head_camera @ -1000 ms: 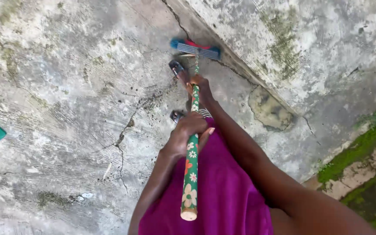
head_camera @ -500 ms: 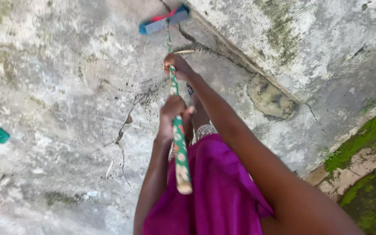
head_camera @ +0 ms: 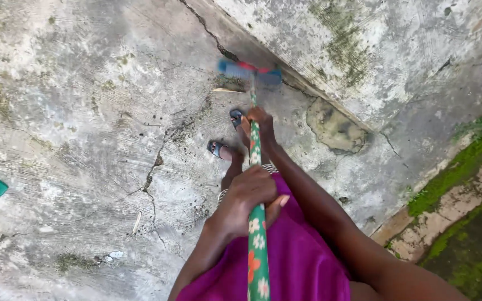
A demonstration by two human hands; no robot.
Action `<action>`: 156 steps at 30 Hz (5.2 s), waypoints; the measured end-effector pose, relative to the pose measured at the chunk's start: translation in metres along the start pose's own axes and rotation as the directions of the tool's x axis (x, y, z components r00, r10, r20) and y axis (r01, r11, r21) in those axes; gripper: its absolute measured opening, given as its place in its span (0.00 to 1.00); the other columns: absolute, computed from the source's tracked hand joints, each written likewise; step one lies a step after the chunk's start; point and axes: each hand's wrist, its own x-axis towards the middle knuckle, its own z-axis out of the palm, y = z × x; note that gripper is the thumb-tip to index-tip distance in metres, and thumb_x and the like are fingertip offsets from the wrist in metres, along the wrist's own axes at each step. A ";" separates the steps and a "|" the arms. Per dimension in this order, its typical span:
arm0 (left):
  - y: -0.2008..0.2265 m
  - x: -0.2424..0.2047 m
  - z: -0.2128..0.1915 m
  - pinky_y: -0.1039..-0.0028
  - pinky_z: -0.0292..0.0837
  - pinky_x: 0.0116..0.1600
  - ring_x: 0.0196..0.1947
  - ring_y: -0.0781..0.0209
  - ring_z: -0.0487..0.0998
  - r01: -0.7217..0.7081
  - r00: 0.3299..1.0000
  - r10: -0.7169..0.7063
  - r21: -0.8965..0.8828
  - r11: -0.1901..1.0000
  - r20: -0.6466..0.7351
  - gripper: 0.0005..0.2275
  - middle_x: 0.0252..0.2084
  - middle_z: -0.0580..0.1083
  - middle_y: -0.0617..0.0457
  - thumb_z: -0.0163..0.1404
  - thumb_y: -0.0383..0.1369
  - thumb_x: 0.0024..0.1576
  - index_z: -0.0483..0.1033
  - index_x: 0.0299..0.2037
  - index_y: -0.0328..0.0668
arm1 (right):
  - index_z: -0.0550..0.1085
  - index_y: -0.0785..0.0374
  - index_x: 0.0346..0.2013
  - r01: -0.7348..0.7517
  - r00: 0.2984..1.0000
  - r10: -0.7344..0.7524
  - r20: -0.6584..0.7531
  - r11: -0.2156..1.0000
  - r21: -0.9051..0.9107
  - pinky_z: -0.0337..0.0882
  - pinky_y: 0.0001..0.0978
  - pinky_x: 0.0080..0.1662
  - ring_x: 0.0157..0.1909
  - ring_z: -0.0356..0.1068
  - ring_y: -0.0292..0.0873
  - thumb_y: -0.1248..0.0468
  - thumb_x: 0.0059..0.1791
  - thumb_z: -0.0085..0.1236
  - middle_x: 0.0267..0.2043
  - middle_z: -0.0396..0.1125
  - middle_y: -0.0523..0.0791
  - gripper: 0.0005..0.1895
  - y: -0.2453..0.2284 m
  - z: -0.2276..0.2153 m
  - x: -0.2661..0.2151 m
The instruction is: The person scrubs a concrete floor with a long-handled brush, moving a small green container and a bucket aside to reach different areas.
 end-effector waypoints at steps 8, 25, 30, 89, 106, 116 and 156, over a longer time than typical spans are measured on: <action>-0.058 0.016 0.018 0.61 0.62 0.37 0.24 0.51 0.66 -0.028 0.999 0.027 0.036 0.999 0.042 0.15 0.21 0.62 0.50 0.56 0.26 0.56 0.61 0.21 0.41 | 0.64 0.65 0.24 -0.084 0.990 0.091 -0.108 0.994 0.072 0.62 0.43 0.36 0.30 0.59 0.52 0.75 0.45 0.59 0.25 0.58 0.49 0.12 0.024 0.021 0.015; -0.111 -0.016 -0.024 0.73 0.57 0.26 0.20 0.68 0.63 0.102 0.764 -0.108 -0.046 0.994 -0.636 0.13 0.20 0.64 0.57 0.47 0.31 0.63 0.64 0.24 0.41 | 0.64 0.65 0.22 -0.156 0.984 0.162 -0.071 0.985 0.075 0.64 0.45 0.42 0.34 0.63 0.51 0.73 0.45 0.63 0.26 0.61 0.49 0.14 0.018 0.071 0.059; -0.099 -0.027 -0.063 0.68 0.56 0.31 0.20 0.64 0.57 -0.110 0.680 -0.226 -0.402 0.909 -0.697 0.17 0.19 0.58 0.56 0.43 0.29 0.65 0.55 0.22 0.39 | 0.73 0.61 0.29 -0.082 0.978 0.123 0.168 0.969 -0.234 0.70 0.47 0.44 0.43 0.69 0.56 0.72 0.35 0.65 0.36 0.68 0.52 0.11 0.005 0.070 0.026; 0.012 -0.095 0.053 0.71 0.62 0.31 0.23 0.57 0.65 0.063 0.991 -0.060 0.025 0.998 -0.119 0.12 0.23 0.60 0.49 0.53 0.19 0.58 0.64 0.24 0.35 | 0.68 0.62 0.26 -0.167 0.940 0.164 -0.299 0.986 0.015 0.64 0.39 0.35 0.32 0.66 0.48 0.70 0.45 0.59 0.28 0.63 0.48 0.08 0.037 0.041 -0.156; -0.112 -0.197 0.202 0.64 0.60 0.34 0.24 0.53 0.64 -0.105 0.994 0.104 -0.112 0.988 -0.015 0.16 0.23 0.60 0.48 0.58 0.24 0.57 0.61 0.21 0.37 | 0.66 0.67 0.34 -0.232 0.850 0.284 -0.443 0.958 0.169 0.65 0.34 0.42 0.39 0.63 0.44 0.66 0.53 0.52 0.33 0.61 0.48 0.08 0.152 -0.003 -0.279; 0.092 -0.166 0.138 0.69 0.68 0.36 0.26 0.54 0.72 0.076 0.994 -0.086 0.145 0.987 0.067 0.15 0.24 0.65 0.48 0.58 0.30 0.58 0.64 0.23 0.40 | 0.68 0.64 0.24 -0.204 0.954 0.179 -0.241 0.976 -0.080 0.66 0.44 0.36 0.33 0.67 0.53 0.71 0.42 0.64 0.27 0.65 0.50 0.10 -0.081 -0.059 -0.257; 0.032 -0.265 0.106 0.68 0.61 0.36 0.24 0.59 0.68 0.113 0.991 -0.101 -0.147 0.983 0.085 0.17 0.19 0.62 0.55 0.55 0.23 0.53 0.60 0.17 0.44 | 0.66 0.62 0.18 -0.121 0.989 0.128 0.077 0.989 -0.083 0.64 0.43 0.38 0.28 0.62 0.51 0.62 0.46 0.69 0.22 0.61 0.48 0.20 -0.012 0.018 -0.304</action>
